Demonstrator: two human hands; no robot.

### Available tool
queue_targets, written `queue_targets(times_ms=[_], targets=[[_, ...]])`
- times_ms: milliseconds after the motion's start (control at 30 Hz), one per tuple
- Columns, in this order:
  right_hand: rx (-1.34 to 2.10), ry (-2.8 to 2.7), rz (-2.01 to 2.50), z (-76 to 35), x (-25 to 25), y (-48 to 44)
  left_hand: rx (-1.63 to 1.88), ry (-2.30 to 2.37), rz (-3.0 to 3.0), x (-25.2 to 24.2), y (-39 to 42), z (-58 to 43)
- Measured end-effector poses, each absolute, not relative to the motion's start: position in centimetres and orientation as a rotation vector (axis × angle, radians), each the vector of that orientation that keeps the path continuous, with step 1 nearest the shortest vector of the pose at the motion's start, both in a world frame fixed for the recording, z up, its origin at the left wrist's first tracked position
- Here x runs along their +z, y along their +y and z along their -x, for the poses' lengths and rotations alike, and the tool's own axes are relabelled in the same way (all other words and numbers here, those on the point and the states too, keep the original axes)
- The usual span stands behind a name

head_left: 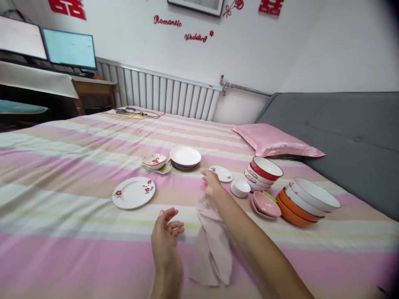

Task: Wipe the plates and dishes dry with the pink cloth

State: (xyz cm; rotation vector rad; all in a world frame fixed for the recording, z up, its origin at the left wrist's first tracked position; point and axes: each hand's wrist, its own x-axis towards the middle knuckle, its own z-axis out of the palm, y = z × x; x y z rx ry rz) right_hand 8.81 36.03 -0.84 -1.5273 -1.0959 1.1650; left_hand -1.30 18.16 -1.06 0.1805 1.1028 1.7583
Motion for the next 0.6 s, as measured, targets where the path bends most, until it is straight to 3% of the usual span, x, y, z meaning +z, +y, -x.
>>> queue_targets(times_ms=[167,433,600], targets=[[1.397,-1.498,1.471,-1.6,-1.0,34.0,1.964,1.18,-0.033,-1.1,18.1,1.9],[1.132,-1.705,1.744,6.0,-2.5,32.8,2.037,1.159,0.045,-1.3,17.8,2.5],[1.173,-1.66,1.765,7.0,-2.3,32.5,2.031,1.151,0.058,-1.3,17.7,2.7]])
